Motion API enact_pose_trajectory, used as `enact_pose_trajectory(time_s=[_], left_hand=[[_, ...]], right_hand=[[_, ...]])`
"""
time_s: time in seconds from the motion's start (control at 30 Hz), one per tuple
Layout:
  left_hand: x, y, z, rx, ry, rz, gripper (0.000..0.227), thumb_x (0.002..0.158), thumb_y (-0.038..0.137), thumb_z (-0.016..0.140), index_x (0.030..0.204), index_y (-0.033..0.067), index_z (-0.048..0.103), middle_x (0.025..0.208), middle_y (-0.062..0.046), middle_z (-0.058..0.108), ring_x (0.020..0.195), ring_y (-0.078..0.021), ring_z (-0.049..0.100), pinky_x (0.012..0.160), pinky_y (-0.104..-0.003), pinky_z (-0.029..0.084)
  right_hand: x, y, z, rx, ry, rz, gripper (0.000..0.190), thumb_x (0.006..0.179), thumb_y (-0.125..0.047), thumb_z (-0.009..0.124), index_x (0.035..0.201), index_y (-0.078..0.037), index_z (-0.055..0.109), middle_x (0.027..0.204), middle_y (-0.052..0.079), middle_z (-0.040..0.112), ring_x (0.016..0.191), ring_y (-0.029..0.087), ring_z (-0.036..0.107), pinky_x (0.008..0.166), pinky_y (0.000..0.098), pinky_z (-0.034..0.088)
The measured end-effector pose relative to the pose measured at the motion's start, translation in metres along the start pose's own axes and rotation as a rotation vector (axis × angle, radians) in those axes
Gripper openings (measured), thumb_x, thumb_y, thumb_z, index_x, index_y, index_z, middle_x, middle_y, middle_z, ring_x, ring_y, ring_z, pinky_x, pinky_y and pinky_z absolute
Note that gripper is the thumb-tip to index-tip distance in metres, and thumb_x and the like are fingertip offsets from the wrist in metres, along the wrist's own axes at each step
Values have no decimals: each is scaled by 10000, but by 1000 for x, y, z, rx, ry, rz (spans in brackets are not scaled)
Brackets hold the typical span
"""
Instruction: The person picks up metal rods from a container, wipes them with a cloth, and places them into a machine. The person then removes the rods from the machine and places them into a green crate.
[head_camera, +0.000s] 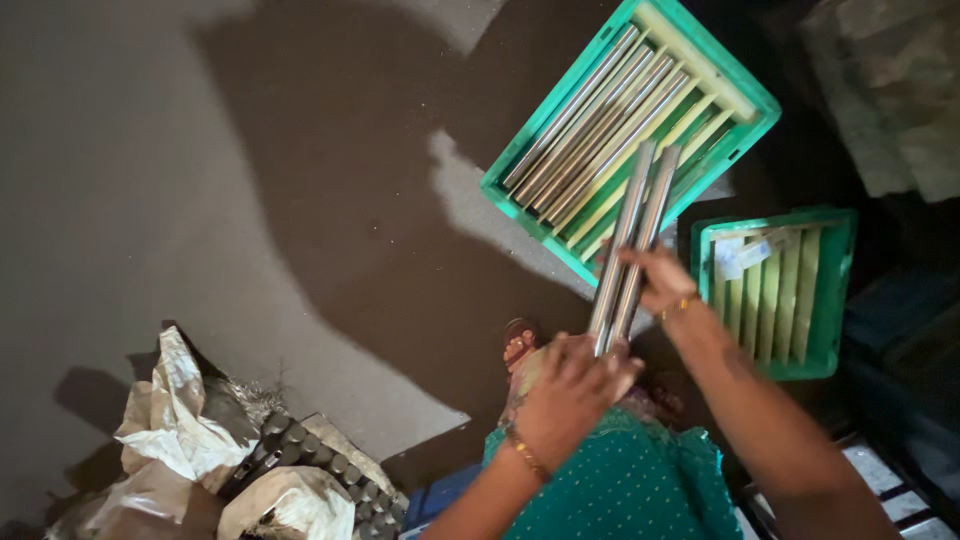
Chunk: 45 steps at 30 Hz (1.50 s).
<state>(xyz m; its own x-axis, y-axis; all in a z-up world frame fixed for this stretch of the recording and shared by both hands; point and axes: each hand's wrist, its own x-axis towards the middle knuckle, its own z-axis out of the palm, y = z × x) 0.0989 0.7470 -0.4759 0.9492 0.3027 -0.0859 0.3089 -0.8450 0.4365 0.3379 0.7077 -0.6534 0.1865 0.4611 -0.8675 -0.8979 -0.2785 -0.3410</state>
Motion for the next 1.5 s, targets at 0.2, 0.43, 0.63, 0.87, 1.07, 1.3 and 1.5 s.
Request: enact_pose_trajectory(time_s=[0.2, 0.43, 0.63, 0.87, 1.07, 1.3, 1.5], left_hand=[[-42, -12, -7, -123, -117, -266, 538, 943, 175, 498, 1475, 97, 515, 1465, -125, 526, 1397, -374, 416, 1204, -553, 264], [-71, -4, 9, -212, -197, -347, 526, 868, 129, 579, 1392, 88, 581, 1254, -125, 611, 1250, -334, 522, 1136, -529, 341], [-67, 0, -5, -240, -161, -368, 484, 892, 148, 612, 1372, 83, 603, 1184, -106, 641, 1143, -315, 569, 1081, -499, 387], [-57, 6, -16, -267, -199, -396, 522, 862, 156, 646, 1378, 89, 600, 1161, -113, 655, 1126, -318, 574, 1044, -488, 399], [-54, 13, -20, -294, -196, -410, 539, 858, 174, 665, 1385, 85, 599, 1128, -122, 655, 1131, -327, 574, 1035, -481, 399], [-46, 33, -39, -292, -187, -375, 532, 868, 175, 663, 1390, 93, 598, 1127, -114, 658, 1106, -328, 575, 1059, -537, 371], [-57, 47, -52, -260, -169, -329, 421, 838, 241, 706, 1218, 76, 631, 1193, -121, 665, 1130, -362, 569, 1028, -523, 392]], right_hand=[[98, -38, -6, 33, 168, -180, 578, 792, 104, 680, 1279, -95, 442, 1025, 182, 714, 849, 344, 734, 714, 520, 648], [155, -37, -30, -200, 325, -478, 505, 872, 113, 835, 1256, 79, 510, 1095, 189, 716, 886, 283, 757, 712, 437, 666], [154, -33, -32, -317, 512, -466, 461, 829, 123, 674, 1159, 35, 364, 879, 211, 608, 517, 241, 624, 384, 394, 460], [157, -6, -31, -241, 620, -505, 438, 897, -5, 738, 1180, 7, 404, 907, 155, 642, 553, 211, 656, 426, 367, 549], [165, 1, -68, -808, 762, -834, 416, 830, -132, 938, 1030, -67, 578, 887, 76, 656, 697, 201, 650, 567, 347, 562], [62, 44, -82, -436, 377, -573, 309, 846, -89, 713, 1110, -85, 553, 942, 44, 669, 756, 195, 696, 582, 362, 606], [-73, 42, -87, -507, 303, -505, 388, 885, -97, 713, 1237, -18, 573, 972, 73, 648, 781, 168, 644, 616, 322, 572]])
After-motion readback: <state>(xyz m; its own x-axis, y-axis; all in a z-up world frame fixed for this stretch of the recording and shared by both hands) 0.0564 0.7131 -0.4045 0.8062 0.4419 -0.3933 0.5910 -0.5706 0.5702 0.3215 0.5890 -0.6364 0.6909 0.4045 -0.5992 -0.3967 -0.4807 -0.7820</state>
